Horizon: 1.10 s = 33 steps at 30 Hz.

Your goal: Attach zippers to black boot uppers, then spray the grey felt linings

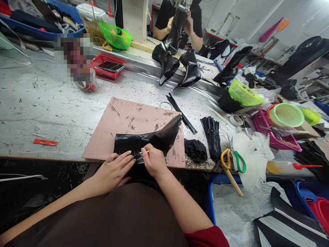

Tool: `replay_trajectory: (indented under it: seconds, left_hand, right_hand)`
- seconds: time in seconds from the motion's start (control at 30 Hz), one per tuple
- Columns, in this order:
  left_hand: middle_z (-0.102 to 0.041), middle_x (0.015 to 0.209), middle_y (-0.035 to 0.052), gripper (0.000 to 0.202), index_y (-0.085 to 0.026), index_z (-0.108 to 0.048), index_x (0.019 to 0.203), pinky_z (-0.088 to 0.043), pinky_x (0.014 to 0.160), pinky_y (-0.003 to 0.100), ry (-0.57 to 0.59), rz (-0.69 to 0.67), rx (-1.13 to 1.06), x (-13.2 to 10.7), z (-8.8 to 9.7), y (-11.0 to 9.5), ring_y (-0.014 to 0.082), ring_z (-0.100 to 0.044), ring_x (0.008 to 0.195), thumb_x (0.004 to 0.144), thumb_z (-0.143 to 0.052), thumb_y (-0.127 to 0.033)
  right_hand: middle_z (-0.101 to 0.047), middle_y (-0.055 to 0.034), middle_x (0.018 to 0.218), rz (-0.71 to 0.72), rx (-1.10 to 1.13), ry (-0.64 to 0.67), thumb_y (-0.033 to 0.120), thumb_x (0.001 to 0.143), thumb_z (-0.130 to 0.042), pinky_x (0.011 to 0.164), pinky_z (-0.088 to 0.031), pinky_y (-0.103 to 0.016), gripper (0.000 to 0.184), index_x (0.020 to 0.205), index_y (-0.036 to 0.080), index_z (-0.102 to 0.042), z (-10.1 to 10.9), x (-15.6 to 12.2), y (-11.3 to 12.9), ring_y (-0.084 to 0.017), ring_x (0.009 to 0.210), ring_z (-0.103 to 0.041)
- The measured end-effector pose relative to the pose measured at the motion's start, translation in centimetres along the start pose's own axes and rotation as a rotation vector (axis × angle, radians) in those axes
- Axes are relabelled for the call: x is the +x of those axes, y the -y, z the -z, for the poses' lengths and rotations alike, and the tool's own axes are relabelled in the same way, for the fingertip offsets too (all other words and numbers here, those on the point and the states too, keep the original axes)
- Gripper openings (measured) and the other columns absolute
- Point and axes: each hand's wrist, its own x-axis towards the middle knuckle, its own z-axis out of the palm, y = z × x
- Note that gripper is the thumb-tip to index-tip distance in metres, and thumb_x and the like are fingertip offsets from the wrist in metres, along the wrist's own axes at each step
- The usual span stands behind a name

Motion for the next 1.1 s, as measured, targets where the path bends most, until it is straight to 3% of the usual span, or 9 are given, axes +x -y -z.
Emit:
replay_trajectory:
  seconds: [0.83,0.97,1.03,1.1]
  left_hand:
    - [-0.059,0.119,0.0094,0.039,-0.016,-0.054,0.116,-0.027,0.093,0.038,-0.003,-0.006,-0.038,0.1,-0.1,-0.1,0.0252,-0.044,0.12,0.082,-0.049,-0.034]
    - [-0.061,0.115,0.0081,0.036,-0.016,-0.054,0.114,-0.03,0.092,0.037,-0.07,0.003,-0.103,0.1,0.4,0.0,0.0247,-0.047,0.117,0.082,-0.051,-0.032]
    - [-0.061,0.114,0.0078,0.031,-0.017,-0.054,0.11,-0.034,0.091,0.035,-0.178,0.026,-0.153,-0.1,0.9,0.4,0.0227,-0.049,0.115,0.082,-0.052,-0.028]
    - [-0.061,0.111,0.0095,0.027,-0.016,-0.054,0.106,-0.038,0.089,0.035,-0.323,0.187,-0.208,-0.2,1.5,1.3,0.0219,-0.052,0.111,0.081,-0.053,-0.028]
  right_hand:
    - [-0.064,-0.0014,0.062,0.051,-0.007,-0.035,0.029,0.087,-0.038,0.055,-0.045,-0.022,0.023,0.071,0.02,-0.052,-0.2,0.0,0.1,-0.014,0.056,-0.061]
    - [-0.057,0.0007,0.055,0.169,0.066,-0.203,0.028,0.085,-0.041,0.049,-0.043,-0.023,0.024,0.064,0.021,-0.051,0.6,-1.2,1.1,-0.013,0.049,-0.055]
    - [-0.051,0.0002,0.055,0.184,0.102,-0.418,0.03,0.086,-0.035,0.051,-0.043,-0.026,0.028,0.06,0.022,-0.045,2.0,-1.9,0.9,-0.014,0.051,-0.052]
    - [-0.042,0.0014,0.053,0.132,0.108,-0.672,0.031,0.088,-0.026,0.052,-0.041,-0.028,0.03,0.059,0.024,-0.035,4.1,-2.0,-0.2,-0.015,0.05,-0.047]
